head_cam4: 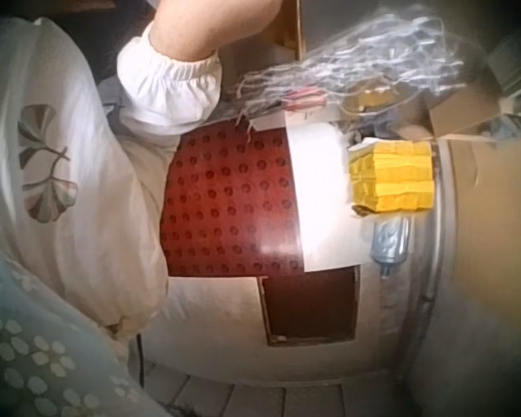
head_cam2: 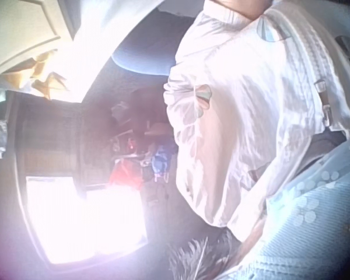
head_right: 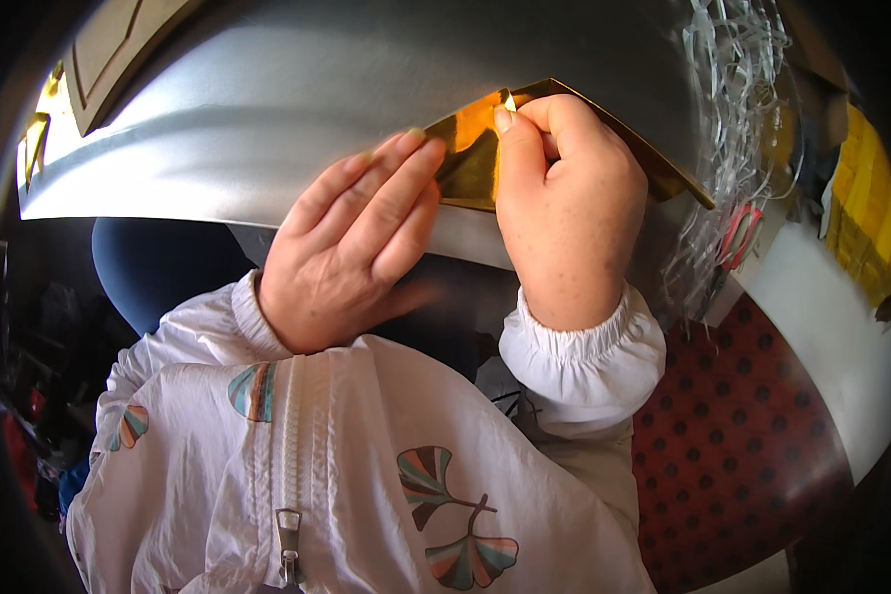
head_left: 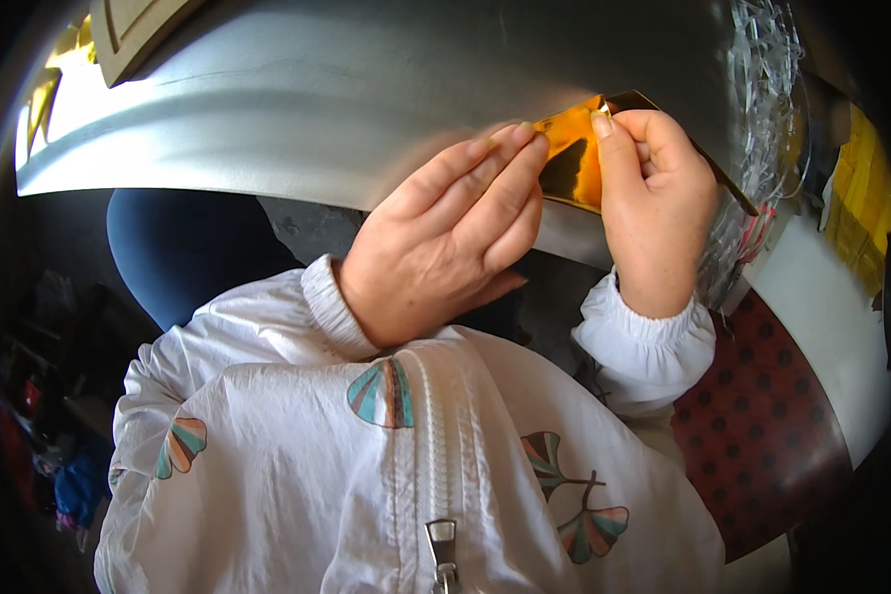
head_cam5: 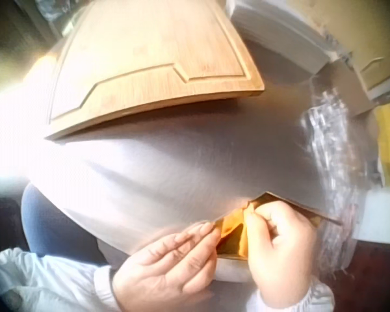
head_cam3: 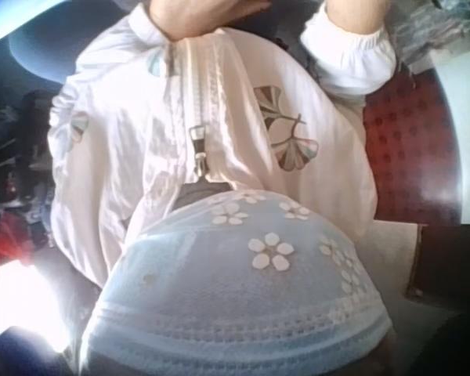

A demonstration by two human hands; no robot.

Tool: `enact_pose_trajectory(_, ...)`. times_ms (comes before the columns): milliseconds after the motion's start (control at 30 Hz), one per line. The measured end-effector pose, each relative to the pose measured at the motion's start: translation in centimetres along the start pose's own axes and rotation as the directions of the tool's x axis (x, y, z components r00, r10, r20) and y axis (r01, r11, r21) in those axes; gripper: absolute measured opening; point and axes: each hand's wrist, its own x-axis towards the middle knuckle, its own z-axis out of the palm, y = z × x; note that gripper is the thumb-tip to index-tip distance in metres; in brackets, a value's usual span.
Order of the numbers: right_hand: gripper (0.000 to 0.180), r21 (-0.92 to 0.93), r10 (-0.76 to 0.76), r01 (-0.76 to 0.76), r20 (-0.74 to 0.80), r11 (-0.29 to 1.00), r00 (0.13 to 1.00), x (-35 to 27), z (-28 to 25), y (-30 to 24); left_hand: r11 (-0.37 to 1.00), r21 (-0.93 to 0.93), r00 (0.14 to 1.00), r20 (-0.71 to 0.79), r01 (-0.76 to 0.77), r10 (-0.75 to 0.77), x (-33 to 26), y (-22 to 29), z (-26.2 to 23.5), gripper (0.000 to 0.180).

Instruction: The person folds a gold-colored sheet of paper into a small triangular packet by hand, then places it on a growing pile of similar finished packets on the table. The person repeats this folding process with additional sheets, handling each one individually and stacking the completed units.

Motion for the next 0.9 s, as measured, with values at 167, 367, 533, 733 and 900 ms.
enact_pose_trajectory(167, 0.013, -0.06, -0.003, 0.002, -0.009, 0.998, 1.0, 0.1, 0.2, -0.1, 0.998, -0.024, 0.998, 0.027, -0.05, 0.051, 0.9, -0.9, 0.5, 0.099)
enact_pose_trajectory(367, 0.015, -0.462, -0.258, 0.19, -0.087, 0.866, 0.962, -0.7, 0.8, 0.0, 0.999, 0.017, 0.997, 0.056, -0.046, 0.045, 0.8, -0.9, 0.3, 0.103)
enact_pose_trajectory(533, 0.025, -0.577, -0.217, 0.076, -0.179, 0.813, 0.96, -1.6, 1.7, 0.2, 0.998, -0.034, 0.998, 0.05, -0.047, 0.048, 0.8, -1.0, 0.3, 0.104)
enact_pose_trajectory(733, 0.027, -0.593, -0.321, 0.116, -0.253, 0.797, 0.913, -1.9, 2.3, 2.1, 0.996, -0.077, 0.999, 0.02, -0.048, 0.05, 0.7, -1.0, 0.5, 0.102)
enact_pose_trajectory(900, 0.028, -0.655, -0.386, 0.157, -0.221, 0.74, 0.896, -1.7, 0.9, 3.2, 0.995, -0.086, 0.998, 0.015, -0.056, 0.057, 0.6, -1.1, 0.2, 0.099)
